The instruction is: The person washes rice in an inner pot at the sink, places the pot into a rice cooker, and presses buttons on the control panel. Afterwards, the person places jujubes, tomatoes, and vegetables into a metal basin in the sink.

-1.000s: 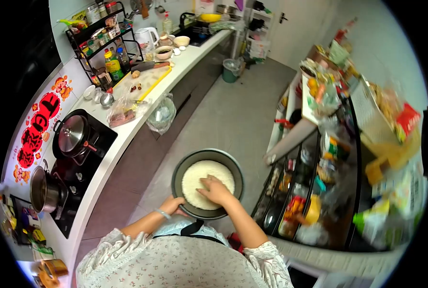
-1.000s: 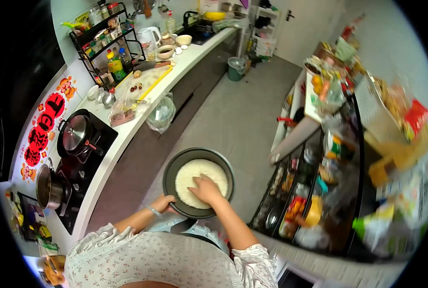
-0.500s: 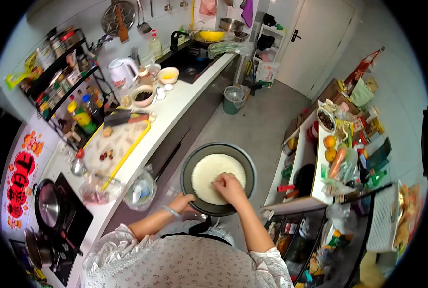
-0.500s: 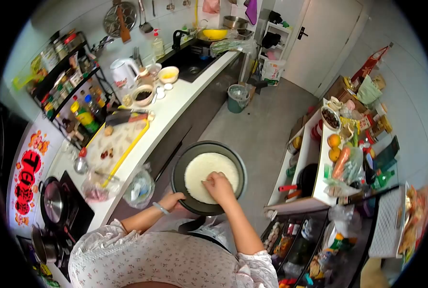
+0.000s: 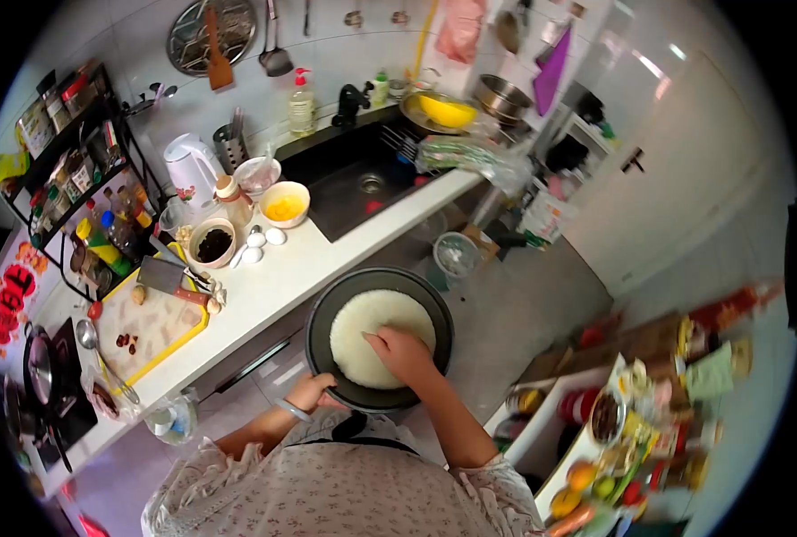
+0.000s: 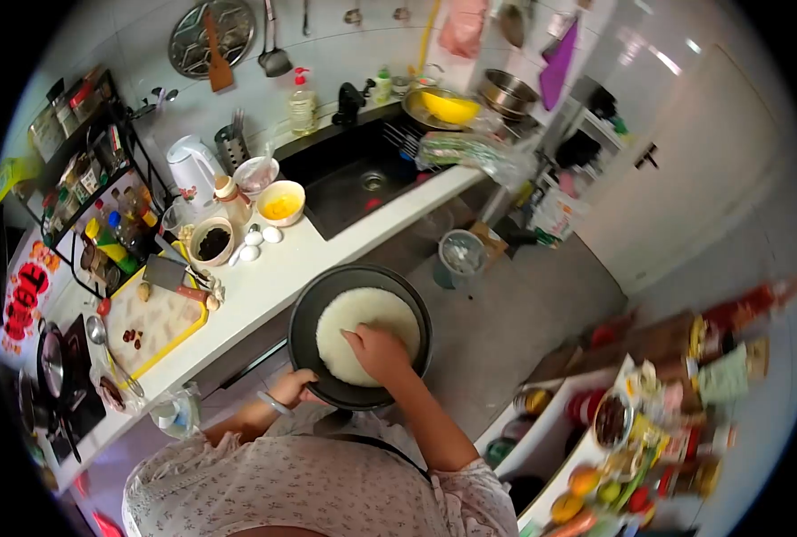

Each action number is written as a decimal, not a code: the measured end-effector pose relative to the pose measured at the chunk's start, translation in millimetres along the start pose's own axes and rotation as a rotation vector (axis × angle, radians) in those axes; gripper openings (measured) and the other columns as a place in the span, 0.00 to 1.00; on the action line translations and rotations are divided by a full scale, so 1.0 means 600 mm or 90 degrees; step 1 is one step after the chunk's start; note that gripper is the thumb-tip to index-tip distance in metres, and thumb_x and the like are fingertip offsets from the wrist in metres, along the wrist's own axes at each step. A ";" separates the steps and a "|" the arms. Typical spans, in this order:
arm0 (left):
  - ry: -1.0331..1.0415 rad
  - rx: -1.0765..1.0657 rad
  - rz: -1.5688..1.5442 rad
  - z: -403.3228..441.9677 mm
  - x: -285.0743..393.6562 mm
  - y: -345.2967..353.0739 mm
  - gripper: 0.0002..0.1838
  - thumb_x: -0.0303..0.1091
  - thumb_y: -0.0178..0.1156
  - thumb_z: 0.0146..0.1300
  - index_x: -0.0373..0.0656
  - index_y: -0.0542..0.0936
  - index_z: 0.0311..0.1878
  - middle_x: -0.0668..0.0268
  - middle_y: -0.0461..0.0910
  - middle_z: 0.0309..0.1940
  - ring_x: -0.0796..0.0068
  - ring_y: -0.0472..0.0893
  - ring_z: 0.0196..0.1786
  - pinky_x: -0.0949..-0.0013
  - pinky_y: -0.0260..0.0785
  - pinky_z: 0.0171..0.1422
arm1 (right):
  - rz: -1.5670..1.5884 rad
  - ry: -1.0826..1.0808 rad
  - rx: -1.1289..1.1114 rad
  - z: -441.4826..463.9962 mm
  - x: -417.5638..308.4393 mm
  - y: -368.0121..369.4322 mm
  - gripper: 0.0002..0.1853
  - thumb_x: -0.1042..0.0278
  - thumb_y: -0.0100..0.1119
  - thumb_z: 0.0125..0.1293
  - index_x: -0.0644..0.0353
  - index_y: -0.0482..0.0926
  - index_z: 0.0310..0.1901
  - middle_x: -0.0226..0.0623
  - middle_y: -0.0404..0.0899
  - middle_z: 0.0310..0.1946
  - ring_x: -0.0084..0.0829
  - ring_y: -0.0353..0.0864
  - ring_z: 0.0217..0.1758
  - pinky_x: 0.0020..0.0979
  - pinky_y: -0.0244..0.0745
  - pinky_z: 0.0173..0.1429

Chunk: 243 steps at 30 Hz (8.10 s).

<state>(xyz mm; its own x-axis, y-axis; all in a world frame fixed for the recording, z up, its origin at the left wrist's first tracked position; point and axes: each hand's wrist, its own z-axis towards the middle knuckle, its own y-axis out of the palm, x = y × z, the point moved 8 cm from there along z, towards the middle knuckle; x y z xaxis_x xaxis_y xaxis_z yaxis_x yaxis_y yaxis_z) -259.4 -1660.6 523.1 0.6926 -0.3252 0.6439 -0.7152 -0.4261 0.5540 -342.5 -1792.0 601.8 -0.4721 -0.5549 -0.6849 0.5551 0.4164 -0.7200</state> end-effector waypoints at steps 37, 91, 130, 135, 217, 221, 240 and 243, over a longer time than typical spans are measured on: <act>0.111 0.510 -0.363 0.627 0.349 0.069 0.20 0.26 0.46 0.53 0.28 0.57 0.49 0.44 0.69 0.42 0.42 0.76 0.32 0.55 0.76 0.35 | 0.737 0.360 -0.648 1.120 0.298 0.150 0.31 0.35 0.46 0.53 0.48 0.48 0.09 0.21 0.44 0.06 0.18 0.44 0.07 0.21 0.39 0.12; 0.148 0.490 -0.280 0.621 0.336 0.017 0.21 0.24 0.46 0.53 0.37 0.59 0.53 0.52 0.71 0.40 0.57 0.77 0.31 0.61 0.77 0.31 | 0.321 0.245 -0.428 0.837 0.331 0.252 0.30 0.56 0.57 0.51 0.55 0.63 0.56 0.37 0.65 0.52 0.33 0.61 0.56 0.37 0.56 0.57; 0.138 0.490 -0.320 0.603 0.310 -0.014 0.22 0.22 0.46 0.51 0.35 0.60 0.52 0.52 0.71 0.40 0.54 0.77 0.34 0.56 0.77 0.32 | -0.187 -0.485 -0.899 0.745 0.245 0.185 0.20 0.58 0.57 0.52 0.60 0.74 0.45 0.43 0.66 0.53 0.42 0.64 0.56 0.33 0.57 0.60; 0.162 0.500 -0.293 0.603 0.315 -0.006 0.25 0.24 0.48 0.51 0.38 0.56 0.54 0.52 0.70 0.41 0.57 0.78 0.32 0.61 0.78 0.29 | -0.224 -0.191 -0.639 0.842 0.319 0.223 0.28 0.60 0.56 0.53 0.61 0.63 0.55 0.48 0.65 0.53 0.40 0.65 0.56 0.32 0.61 0.57; 0.074 0.493 -0.336 0.587 0.270 0.033 0.20 0.24 0.47 0.51 0.35 0.61 0.50 0.51 0.72 0.38 0.53 0.78 0.27 0.61 0.77 0.28 | 0.325 0.103 -0.586 0.831 0.270 0.201 0.11 0.73 0.55 0.53 0.66 0.72 0.39 0.39 0.75 0.30 0.27 0.77 0.32 0.27 0.72 0.36; 0.059 0.499 -0.339 0.582 0.263 0.038 0.19 0.24 0.47 0.51 0.34 0.61 0.49 0.51 0.73 0.35 0.53 0.78 0.28 0.61 0.77 0.28 | 0.150 -0.095 -0.548 0.832 0.253 0.167 0.10 0.76 0.56 0.51 0.63 0.73 0.37 0.40 0.75 0.30 0.25 0.77 0.32 0.26 0.71 0.36; 0.041 0.487 -0.335 0.593 0.236 0.031 0.20 0.25 0.45 0.52 0.33 0.61 0.51 0.51 0.73 0.38 0.53 0.78 0.29 0.62 0.76 0.29 | 0.112 -0.325 -0.262 1.011 0.205 0.008 0.11 0.70 0.49 0.58 0.62 0.75 0.42 0.41 0.77 0.37 0.33 0.77 0.41 0.28 0.69 0.46; 0.059 0.504 -0.362 0.589 0.238 0.036 0.19 0.25 0.46 0.52 0.34 0.62 0.50 0.51 0.74 0.37 0.53 0.78 0.28 0.61 0.76 0.29 | -0.058 -0.563 -0.063 1.074 0.177 -0.006 0.17 0.73 0.47 0.56 0.62 0.68 0.49 0.44 0.69 0.49 0.39 0.67 0.53 0.34 0.60 0.56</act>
<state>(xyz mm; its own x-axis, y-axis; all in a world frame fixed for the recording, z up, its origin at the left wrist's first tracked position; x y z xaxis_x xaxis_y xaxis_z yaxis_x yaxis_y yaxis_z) -142.3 -2014.3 440.7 0.8799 0.1577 0.4483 0.0164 -0.9529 0.3029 46.5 -2316.4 603.6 0.2114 -0.9242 -0.3181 0.4607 0.3812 -0.8015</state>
